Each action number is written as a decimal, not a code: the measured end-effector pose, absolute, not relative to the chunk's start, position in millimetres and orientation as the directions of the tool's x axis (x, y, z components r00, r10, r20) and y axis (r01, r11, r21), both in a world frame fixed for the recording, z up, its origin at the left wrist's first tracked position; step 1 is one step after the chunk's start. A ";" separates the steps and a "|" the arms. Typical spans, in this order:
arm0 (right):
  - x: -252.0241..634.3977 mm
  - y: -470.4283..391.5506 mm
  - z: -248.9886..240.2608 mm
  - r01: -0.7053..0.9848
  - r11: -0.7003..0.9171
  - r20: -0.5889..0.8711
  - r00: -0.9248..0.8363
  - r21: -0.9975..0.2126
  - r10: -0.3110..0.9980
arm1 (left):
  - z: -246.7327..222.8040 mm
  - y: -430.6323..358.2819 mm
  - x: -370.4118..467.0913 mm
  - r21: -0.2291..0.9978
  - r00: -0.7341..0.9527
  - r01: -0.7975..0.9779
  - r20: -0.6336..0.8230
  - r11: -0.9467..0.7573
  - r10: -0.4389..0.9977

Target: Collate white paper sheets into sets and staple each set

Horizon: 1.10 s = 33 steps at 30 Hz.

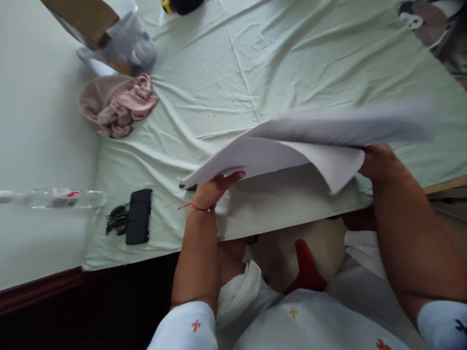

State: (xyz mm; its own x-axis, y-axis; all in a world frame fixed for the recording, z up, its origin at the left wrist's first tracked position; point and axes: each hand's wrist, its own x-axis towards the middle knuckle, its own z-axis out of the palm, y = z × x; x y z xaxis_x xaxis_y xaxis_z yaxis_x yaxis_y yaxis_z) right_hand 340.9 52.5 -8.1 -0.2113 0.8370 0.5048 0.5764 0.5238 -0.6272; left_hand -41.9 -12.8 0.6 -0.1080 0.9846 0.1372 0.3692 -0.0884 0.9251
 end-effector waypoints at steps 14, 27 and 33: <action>335.5 41.2 5.9 -0.156 0.021 0.040 -0.122 -0.988 0.992 | -10.7 -17.4 -24.4 0.987 -0.196 0.131 0.113 -0.088 0.974; 324.4 63.7 -4.9 -0.309 -0.016 -0.015 -0.004 -0.951 1.000 | -13.4 -12.5 -19.7 0.987 -0.177 0.144 0.097 -0.072 0.979; 322.3 55.2 0.0 -0.306 -0.001 -0.016 0.046 -0.952 0.999 | -3.2 -20.7 -22.1 0.972 -0.190 0.194 0.168 -0.131 0.967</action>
State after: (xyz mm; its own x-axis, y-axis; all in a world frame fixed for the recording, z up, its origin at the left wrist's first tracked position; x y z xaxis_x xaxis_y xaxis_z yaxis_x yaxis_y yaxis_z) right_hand 322.3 55.2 0.0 0.0458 0.9988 -0.0158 -0.3063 -0.0010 -0.9519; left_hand -22.1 -20.7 -3.2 -0.1904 0.9672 0.1682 0.1938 -0.1309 0.9723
